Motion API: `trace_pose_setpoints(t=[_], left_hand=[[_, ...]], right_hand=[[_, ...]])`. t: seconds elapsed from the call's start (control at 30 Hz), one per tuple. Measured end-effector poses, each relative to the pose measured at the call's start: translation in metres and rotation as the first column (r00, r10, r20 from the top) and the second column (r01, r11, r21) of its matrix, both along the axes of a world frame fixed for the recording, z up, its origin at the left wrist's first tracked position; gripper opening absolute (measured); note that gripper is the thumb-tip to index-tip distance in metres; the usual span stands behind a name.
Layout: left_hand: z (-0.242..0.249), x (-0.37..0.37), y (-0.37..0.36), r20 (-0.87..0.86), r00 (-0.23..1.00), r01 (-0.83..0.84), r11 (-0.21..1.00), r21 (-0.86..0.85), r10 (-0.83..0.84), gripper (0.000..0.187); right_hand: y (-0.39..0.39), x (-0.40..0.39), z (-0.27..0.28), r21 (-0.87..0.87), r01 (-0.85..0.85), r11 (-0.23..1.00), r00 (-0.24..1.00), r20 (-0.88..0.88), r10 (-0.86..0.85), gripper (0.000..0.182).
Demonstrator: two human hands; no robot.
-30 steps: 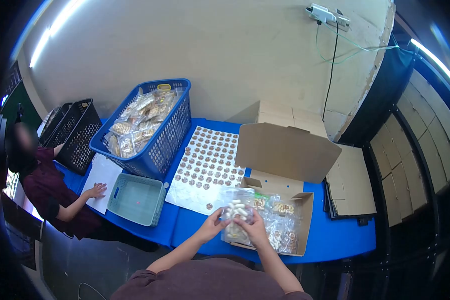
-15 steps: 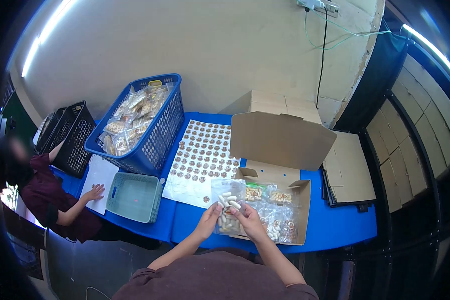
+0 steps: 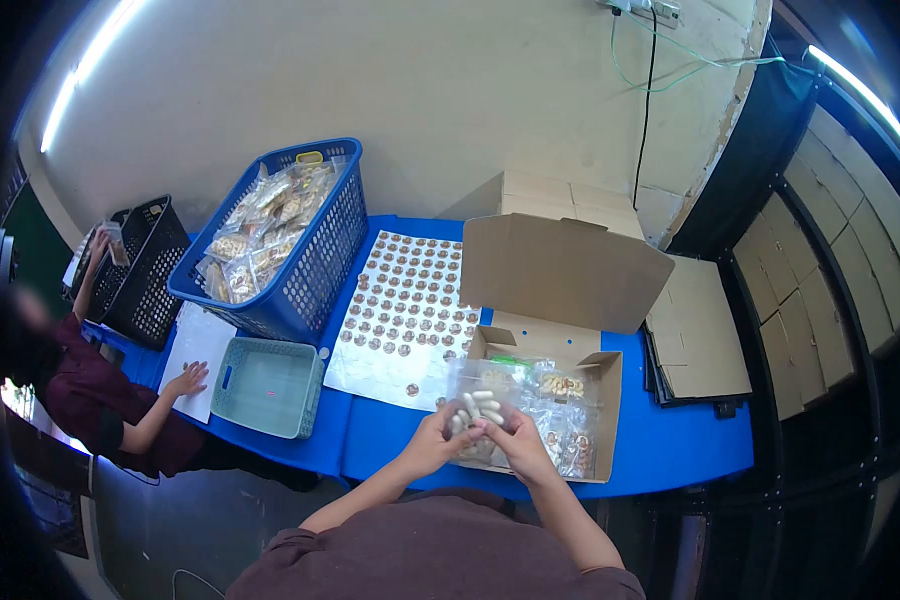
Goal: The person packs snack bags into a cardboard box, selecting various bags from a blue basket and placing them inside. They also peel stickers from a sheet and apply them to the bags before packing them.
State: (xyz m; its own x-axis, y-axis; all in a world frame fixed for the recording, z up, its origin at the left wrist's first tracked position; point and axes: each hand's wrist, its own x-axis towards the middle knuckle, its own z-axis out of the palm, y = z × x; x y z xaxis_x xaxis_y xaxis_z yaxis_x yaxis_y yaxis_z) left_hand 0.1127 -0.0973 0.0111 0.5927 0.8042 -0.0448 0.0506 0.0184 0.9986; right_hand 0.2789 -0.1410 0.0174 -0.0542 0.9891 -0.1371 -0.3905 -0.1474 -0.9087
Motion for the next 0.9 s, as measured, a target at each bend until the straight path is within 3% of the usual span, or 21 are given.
trace_pose_setpoints(t=[0.07, 0.17, 0.2, 0.3, 0.43, 0.63, 0.9], left_hand=[[0.007, 0.001, -0.004, 0.020, 1.000, 0.023, 1.000, 0.013, -0.023, 0.038], [-0.001, 0.004, 0.005, 0.038, 0.998, 0.038, 0.995, 0.095, -0.042, 0.039], [-0.001, 0.003, 0.007, -0.032, 0.997, 0.073, 0.995, 0.062, -0.071, 0.039], [-0.005, -0.001, 0.008, -0.121, 0.988, 0.093, 0.995, -0.035, -0.096, 0.036], [0.002, 0.001, 0.004, 0.086, 0.996, -0.005, 1.000, -0.001, 0.006, 0.031], [-0.002, 0.004, 0.008, 0.165, 0.981, -0.080, 0.989, -0.128, 0.100, 0.037], [0.006, 0.000, 0.005, -0.074, 0.991, 0.120, 0.990, 0.073, -0.114, 0.048]], right_hand=[[-0.007, -0.005, 0.003, 0.039, 0.060, 0.997, 0.998, 0.023, -0.061, 0.030], [-0.010, -0.006, -0.005, -0.064, 0.160, 0.985, 0.978, -0.126, -0.167, 0.029], [-0.009, -0.005, -0.007, -0.111, 0.165, 0.980, 0.965, -0.187, -0.184, 0.031], [-0.011, -0.001, 0.005, -0.068, 0.110, 0.992, 0.988, -0.104, -0.117, 0.034], [-0.011, -0.008, 0.010, -0.031, 0.059, 0.998, 0.998, 0.005, -0.059, 0.037], [-0.005, -0.015, 0.015, -0.043, 0.126, 0.991, 0.977, -0.167, -0.132, 0.034], [0.005, -0.002, -0.003, -0.126, 0.211, 0.969, 0.934, -0.268, -0.238, 0.026]])
